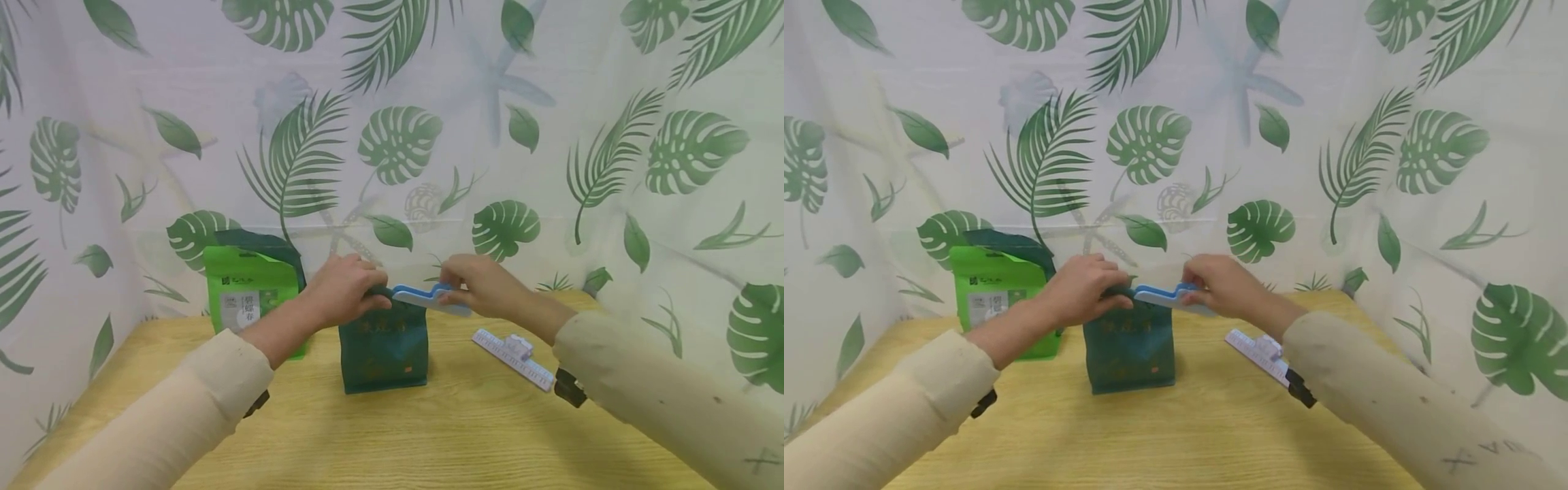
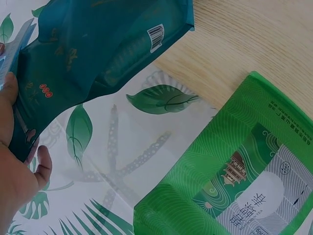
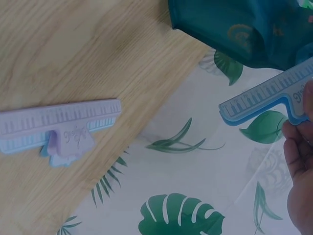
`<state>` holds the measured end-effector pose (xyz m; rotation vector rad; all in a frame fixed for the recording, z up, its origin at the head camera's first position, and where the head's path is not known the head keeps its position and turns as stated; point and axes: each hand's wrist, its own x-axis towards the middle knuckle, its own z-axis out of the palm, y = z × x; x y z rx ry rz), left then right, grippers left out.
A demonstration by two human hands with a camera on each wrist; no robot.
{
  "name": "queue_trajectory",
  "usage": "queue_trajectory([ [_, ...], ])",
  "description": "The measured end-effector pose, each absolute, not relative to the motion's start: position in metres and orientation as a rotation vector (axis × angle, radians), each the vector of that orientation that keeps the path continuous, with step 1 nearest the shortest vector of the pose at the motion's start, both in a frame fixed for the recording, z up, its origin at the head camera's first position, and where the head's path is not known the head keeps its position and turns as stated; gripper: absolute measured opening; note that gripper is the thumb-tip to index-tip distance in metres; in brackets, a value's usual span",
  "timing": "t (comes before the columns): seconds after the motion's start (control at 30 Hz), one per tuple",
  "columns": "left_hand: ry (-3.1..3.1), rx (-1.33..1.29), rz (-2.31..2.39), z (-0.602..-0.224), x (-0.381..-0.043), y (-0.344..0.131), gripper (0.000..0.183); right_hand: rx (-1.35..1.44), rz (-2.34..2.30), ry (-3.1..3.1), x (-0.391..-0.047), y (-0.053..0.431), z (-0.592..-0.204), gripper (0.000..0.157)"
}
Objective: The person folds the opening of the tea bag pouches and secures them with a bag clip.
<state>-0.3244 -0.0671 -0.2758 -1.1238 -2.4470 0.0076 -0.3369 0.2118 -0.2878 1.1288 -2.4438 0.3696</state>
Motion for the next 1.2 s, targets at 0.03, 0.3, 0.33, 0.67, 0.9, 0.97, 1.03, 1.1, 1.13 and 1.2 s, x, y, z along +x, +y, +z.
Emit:
queue_trajectory([
  [0.03,-2.46,-1.124,0.011,-0.275,-0.325,-0.067,0.029,1.13,0.374,-2.442,-0.337,0.21,-0.287,0.025],
  [0.3,-2.512,-1.127,-0.002,-0.27,-0.326,-0.065,0.033,1.141,0.454,-2.426,-0.337,0.194,-0.284,0.025],
  [0.33,-2.513,-1.125,-0.002,-0.27,-0.326,-0.065,0.033,1.148,0.466,-2.426,-0.337,0.191,-0.284,0.025],
  [0.67,-2.482,-1.148,0.013,-0.274,-0.325,-0.065,0.034,1.187,0.473,-2.405,-0.336,0.167,-0.277,0.025],
  [0.9,-2.466,-1.161,-0.03,-0.273,-0.326,-0.066,0.029,1.2,0.52,-2.406,-0.336,0.163,-0.275,0.024],
  [0.97,-2.443,-1.177,-0.058,-0.273,-0.325,-0.068,0.027,1.194,0.546,-2.43,-0.336,0.164,-0.276,0.025],
  [1.03,-2.425,-1.189,-0.103,-0.272,-0.325,-0.07,0.025,1.184,0.562,-2.455,-0.337,0.164,-0.277,0.026],
  [1.1,-2.411,-1.184,-0.16,-0.273,-0.326,-0.074,0.025,1.178,0.574,-2.478,-0.338,0.164,-0.279,0.027],
  [1.13,-2.414,-1.173,-0.189,-0.274,-0.326,-0.076,0.026,1.169,0.576,-2.494,-0.338,0.164,-0.28,0.027],
  [1.2,-2.423,-1.134,-0.249,-0.276,-0.326,-0.081,0.028,1.157,0.579,-2.524,-0.339,0.165,-0.284,0.027],
])
